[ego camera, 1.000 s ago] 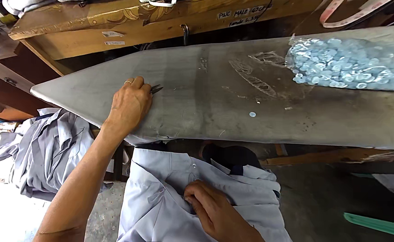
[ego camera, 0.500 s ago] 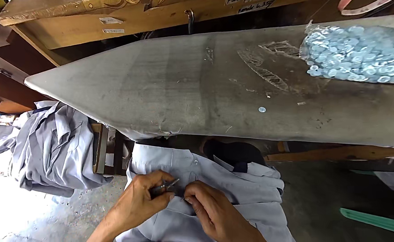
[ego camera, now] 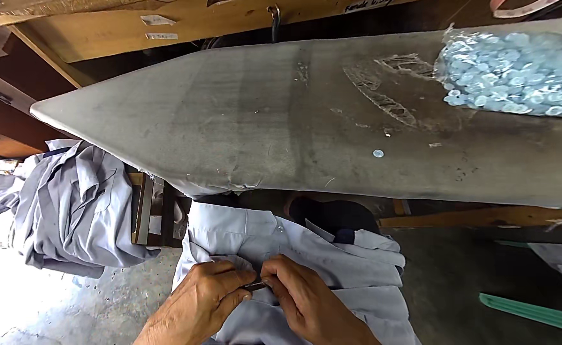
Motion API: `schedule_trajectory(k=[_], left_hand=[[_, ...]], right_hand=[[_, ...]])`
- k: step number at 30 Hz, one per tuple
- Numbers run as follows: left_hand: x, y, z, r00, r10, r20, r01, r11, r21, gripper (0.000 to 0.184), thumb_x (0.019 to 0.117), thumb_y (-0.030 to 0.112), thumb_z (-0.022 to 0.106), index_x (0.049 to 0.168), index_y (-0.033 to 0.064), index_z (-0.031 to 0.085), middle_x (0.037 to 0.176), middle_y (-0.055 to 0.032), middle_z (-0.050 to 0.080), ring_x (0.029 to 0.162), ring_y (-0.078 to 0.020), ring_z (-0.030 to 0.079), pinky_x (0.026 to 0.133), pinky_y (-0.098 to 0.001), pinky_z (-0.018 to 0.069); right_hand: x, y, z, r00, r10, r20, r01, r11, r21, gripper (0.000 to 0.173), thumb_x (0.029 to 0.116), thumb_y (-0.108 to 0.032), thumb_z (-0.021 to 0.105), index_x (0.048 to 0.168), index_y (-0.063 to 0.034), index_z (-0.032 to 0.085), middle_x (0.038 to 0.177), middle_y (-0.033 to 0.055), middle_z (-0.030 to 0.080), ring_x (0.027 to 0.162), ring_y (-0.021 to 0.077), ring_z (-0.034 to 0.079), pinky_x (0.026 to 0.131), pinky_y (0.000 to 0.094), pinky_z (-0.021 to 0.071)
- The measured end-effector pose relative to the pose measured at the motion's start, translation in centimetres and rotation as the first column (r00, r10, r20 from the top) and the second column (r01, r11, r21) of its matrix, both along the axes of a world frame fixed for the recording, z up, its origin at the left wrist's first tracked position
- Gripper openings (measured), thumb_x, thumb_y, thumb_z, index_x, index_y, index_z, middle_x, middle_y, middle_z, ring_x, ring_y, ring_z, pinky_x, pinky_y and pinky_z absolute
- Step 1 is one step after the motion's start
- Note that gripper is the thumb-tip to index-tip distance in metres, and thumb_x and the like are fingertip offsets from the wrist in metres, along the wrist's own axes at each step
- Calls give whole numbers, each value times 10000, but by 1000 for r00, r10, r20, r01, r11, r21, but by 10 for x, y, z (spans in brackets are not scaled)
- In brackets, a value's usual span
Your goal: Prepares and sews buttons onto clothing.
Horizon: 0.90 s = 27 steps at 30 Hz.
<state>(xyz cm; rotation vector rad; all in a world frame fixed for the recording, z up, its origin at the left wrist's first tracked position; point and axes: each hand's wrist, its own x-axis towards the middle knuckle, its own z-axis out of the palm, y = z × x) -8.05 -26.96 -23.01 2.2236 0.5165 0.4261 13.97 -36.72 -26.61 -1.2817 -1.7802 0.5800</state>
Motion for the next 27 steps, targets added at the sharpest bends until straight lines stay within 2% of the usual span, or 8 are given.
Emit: schedule_trajectory(k=[11,15,17,19,22,25,26,27], left_hand=[[1,2,-1,999,-23,27,24,1000,-7,236,1034,222,604,1111,69,766,985,-46,758,909,-72,700,849,-192,551],[9,24,19,997,31,70,-32,999,9,274,1042,244,603,1184,61,749,1021,-51,747,918,-70,694,850,-222,573],[21,56,42,985,114,127,-135,976,169,305,1054,253,578,1218,46,731,1085,-61,741,957,-78,693,867,-256,584],[38,96,57,959,212,186,-270,883,383,287,1046,238,582,1189,46,741,1076,-75,733,960,-122,692,858,-309,581],[65,152,63,948,291,129,-310,749,585,267,1012,221,616,1177,62,754,1120,-141,687,1053,-293,638,912,-437,521],[76,152,66,945,325,46,-279,722,633,334,1017,293,604,1250,86,725,1356,-172,612,1272,-386,546,1023,-554,461],[75,136,67,954,288,79,-277,756,593,337,1011,305,614,1252,97,724,1369,-150,610,1292,-354,537,1039,-543,452],[72,116,65,964,232,132,-267,830,489,311,1005,303,636,1221,106,742,1330,-109,639,1265,-282,561,1033,-483,470]], right_hand=[[1,1,0,1000,-11,-27,11,1000,1,162,1054,-159,479,1027,-64,608,865,58,608,762,90,604,697,171,517],[9,5,1,967,-81,-241,67,995,-68,194,1077,-211,505,1061,-62,628,875,18,647,750,28,624,686,162,547],[16,10,4,907,-80,-413,37,993,-112,193,1078,-225,522,1068,-70,637,871,-5,668,733,26,640,655,179,563],[22,15,14,842,-57,-537,-11,992,-122,168,1067,-205,543,1069,-69,642,876,-10,673,728,31,644,644,181,563],[28,22,26,719,-18,-695,-92,988,-121,153,1050,-195,579,1070,-71,666,877,-10,671,721,31,638,640,179,556],[31,22,31,543,5,-840,-191,975,-117,151,1039,-186,598,1075,-66,682,889,5,668,726,36,634,650,184,554],[31,20,32,478,5,-878,-224,968,-116,153,1036,-185,602,1072,-64,686,886,11,668,724,41,635,650,190,554],[31,18,32,409,3,-913,-263,958,-114,152,1036,-178,600,1072,-60,688,883,17,665,723,46,633,654,197,552]])
